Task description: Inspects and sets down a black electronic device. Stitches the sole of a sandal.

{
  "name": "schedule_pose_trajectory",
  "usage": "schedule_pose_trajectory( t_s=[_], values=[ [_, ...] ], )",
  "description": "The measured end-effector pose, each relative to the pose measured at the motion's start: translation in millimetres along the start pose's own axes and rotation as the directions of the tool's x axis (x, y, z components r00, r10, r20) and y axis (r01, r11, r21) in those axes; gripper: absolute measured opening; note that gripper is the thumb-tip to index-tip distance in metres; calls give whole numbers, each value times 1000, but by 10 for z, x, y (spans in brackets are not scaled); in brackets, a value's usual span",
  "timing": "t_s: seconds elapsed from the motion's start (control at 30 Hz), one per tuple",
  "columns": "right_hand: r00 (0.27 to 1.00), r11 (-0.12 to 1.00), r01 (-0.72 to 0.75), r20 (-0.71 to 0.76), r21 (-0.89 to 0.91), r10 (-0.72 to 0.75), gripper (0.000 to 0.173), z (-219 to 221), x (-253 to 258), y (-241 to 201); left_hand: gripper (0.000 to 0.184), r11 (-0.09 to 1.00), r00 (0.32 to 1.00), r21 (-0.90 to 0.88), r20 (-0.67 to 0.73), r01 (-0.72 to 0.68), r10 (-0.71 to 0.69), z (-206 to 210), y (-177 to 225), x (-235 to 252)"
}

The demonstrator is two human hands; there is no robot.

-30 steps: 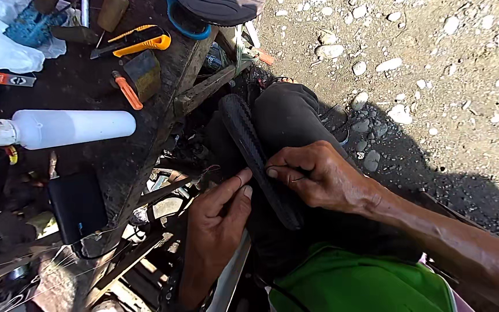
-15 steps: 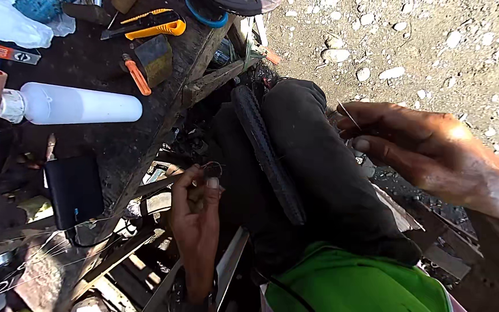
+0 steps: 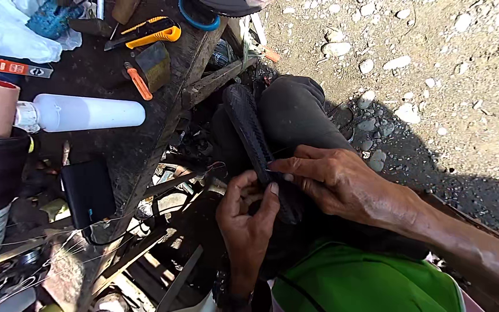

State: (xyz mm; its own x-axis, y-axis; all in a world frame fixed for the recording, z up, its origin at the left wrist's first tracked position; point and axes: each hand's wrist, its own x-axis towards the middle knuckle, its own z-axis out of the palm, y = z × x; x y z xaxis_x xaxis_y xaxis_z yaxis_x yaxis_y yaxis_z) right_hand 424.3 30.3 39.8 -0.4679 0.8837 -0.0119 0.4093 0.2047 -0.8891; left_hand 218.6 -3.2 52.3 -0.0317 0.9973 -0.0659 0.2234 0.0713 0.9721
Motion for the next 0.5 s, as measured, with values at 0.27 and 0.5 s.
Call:
schedule_pose_trajectory(
  t_s=[0.27,0.5],
  values=[
    [1000,1000,1,11,23,-2,36,-20,31,11,26,1000,1000,-13,-7,-14,14,7,-22,4],
    [998,981,46,57,-188,-36,35,-190,115,-97,25,995,997,71,-32,-73,76,88,-53,31]
  ],
)
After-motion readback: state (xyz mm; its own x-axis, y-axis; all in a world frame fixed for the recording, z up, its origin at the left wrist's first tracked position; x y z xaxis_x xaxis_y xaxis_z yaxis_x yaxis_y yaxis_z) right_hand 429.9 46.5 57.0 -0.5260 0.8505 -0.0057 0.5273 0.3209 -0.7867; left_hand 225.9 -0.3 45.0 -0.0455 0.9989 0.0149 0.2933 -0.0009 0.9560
